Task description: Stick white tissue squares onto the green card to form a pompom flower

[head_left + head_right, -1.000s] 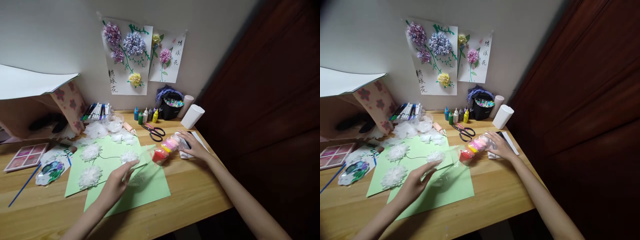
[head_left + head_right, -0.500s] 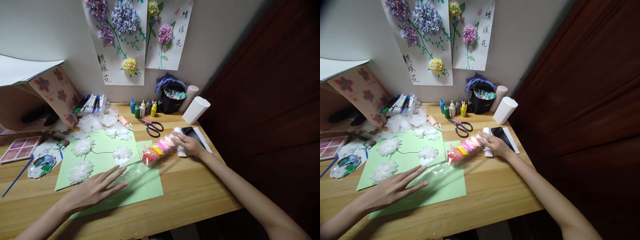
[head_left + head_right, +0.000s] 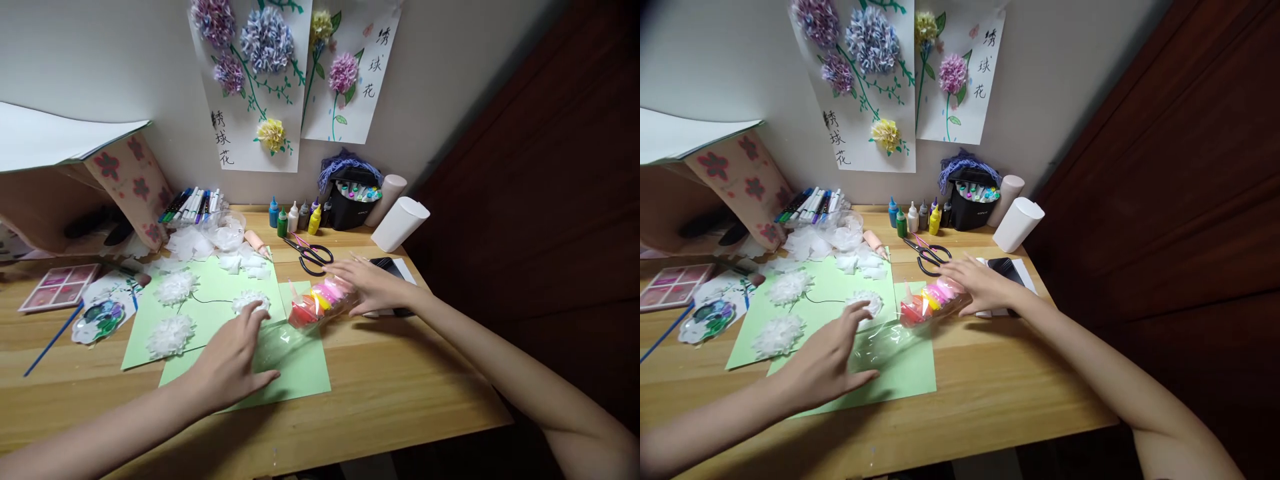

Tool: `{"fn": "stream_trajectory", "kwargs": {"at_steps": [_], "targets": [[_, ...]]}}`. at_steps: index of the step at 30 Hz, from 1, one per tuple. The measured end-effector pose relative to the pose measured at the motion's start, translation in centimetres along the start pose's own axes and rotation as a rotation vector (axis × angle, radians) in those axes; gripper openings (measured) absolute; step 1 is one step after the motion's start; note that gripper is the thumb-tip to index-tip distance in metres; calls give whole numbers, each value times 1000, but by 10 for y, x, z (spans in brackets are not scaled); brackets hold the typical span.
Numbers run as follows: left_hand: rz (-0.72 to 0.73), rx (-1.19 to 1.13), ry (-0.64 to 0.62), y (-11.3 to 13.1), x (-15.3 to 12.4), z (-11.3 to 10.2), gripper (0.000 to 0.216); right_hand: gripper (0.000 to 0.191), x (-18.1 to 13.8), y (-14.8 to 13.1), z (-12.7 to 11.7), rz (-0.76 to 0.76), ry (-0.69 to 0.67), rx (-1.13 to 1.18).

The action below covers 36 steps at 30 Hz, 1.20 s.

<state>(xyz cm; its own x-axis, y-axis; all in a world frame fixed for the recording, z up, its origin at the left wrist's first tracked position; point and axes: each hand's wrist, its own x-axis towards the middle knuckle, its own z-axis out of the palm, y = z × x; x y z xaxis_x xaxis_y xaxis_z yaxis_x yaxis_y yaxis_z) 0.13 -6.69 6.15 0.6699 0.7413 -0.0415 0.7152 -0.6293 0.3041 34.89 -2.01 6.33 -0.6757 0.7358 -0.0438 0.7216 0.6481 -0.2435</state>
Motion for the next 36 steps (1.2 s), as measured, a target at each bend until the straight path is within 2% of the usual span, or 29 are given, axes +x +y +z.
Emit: {"fn": "stream_trajectory", "kwargs": {"at_steps": [2, 4, 6, 7, 9, 12, 15, 17, 18, 19, 21, 25, 31, 36], "targets": [[-42, 86, -116, 7, 14, 14, 82, 73, 12, -1, 7, 1, -36, -55], [-71, 188, -194, 11, 18, 22, 84, 50, 15, -3, 11, 54, -51, -111], [-77, 235, -172, 12, 15, 18, 85, 33, 10, -7, 5, 99, -69, -149], [-67, 235, -133, 10, 13, 10, 85, 30, 6, -10, -3, 113, -57, -164], [-39, 214, -36, 4, 14, -23, 82, 30, -1, -15, -29, 147, 23, -168], [-38, 319, 96, -14, 38, -104, 64, 36, 8, -19, -83, 155, 218, -223], [-104, 504, 294, -47, 86, -191, 42, 42, 49, -15, -139, 255, 398, -384], [-118, 575, 340, -76, 122, -227, 36, 49, 88, -10, -168, 312, 430, -475], [-119, 569, 315, -92, 138, -236, 34, 50, 108, -7, -178, 318, 409, -510], [-122, 541, 266, -108, 152, -239, 35, 49, 127, -4, -185, 319, 378, -539], [-119, 481, 193, -138, 173, -230, 40, 42, 158, 3, -191, 312, 289, -575], [-116, 391, 226, -180, 198, -194, 44, 39, 196, 20, -187, 309, 206, -615], [-126, 344, 230, -207, 229, -165, 44, 38, 218, 51, -166, 320, 172, -636], [-137, 316, 200, -217, 257, -145, 46, 40, 227, 76, -138, 382, 97, -621]]}}
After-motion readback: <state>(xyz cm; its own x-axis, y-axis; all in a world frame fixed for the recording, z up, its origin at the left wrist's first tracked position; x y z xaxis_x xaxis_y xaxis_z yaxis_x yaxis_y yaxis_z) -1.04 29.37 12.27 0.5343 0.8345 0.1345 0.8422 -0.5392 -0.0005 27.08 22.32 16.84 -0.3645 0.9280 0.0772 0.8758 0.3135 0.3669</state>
